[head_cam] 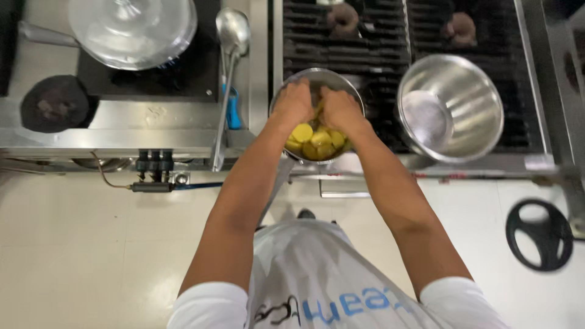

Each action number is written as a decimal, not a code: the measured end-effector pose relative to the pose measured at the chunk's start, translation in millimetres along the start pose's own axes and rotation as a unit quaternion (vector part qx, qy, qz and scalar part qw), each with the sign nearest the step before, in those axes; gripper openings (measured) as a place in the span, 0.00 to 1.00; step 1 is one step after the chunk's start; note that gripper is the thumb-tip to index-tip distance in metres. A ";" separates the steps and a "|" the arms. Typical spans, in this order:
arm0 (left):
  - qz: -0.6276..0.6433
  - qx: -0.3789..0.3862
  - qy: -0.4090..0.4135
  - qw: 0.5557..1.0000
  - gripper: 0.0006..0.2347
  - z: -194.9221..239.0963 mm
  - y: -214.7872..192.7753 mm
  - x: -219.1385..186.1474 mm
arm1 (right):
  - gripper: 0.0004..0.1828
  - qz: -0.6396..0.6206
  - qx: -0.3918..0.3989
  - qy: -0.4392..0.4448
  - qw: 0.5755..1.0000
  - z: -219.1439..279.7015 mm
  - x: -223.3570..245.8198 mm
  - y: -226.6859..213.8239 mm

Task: The person slices peeled potatoes on a green cutting board using a knife, then transfers the pieces into a metal bowl. They carry the bowl to a stove, add the potatoes to a pot of water, and place the pot on a burner to cook.

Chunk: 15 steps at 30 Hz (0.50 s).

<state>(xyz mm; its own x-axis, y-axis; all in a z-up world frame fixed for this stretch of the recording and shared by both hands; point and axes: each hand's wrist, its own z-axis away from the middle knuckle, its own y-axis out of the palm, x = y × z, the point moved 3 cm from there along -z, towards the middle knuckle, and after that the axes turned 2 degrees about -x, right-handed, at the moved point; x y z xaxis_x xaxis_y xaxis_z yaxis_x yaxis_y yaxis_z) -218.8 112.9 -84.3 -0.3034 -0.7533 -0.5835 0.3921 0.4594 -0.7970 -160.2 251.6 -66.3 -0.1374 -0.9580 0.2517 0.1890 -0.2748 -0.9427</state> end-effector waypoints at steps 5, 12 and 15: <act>-0.089 0.012 0.032 0.995 0.09 5.9 -1.5 0.7 | 0.27 -0.030 -0.115 -0.077 0.990 1.2 2.3 -22.8; -0.105 0.020 0.093 0.990 0.09 11.5 11.6 5.1 | 0.21 0.094 0.076 -0.016 0.992 11.2 6.8 -7.0; -0.132 0.083 0.089 0.984 0.11 18.2 9.1 1.1 | 0.25 0.071 0.065 -0.089 0.991 16.6 9.7 -13.0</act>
<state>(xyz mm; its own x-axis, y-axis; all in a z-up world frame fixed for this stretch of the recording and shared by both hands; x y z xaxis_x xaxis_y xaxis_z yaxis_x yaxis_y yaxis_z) -199.8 107.7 -89.3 -0.5542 -0.7353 -0.3901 0.4119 0.1649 -0.8962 -147.8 244.5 -48.0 0.0709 -0.9839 0.1638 0.3198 -0.1331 -0.9381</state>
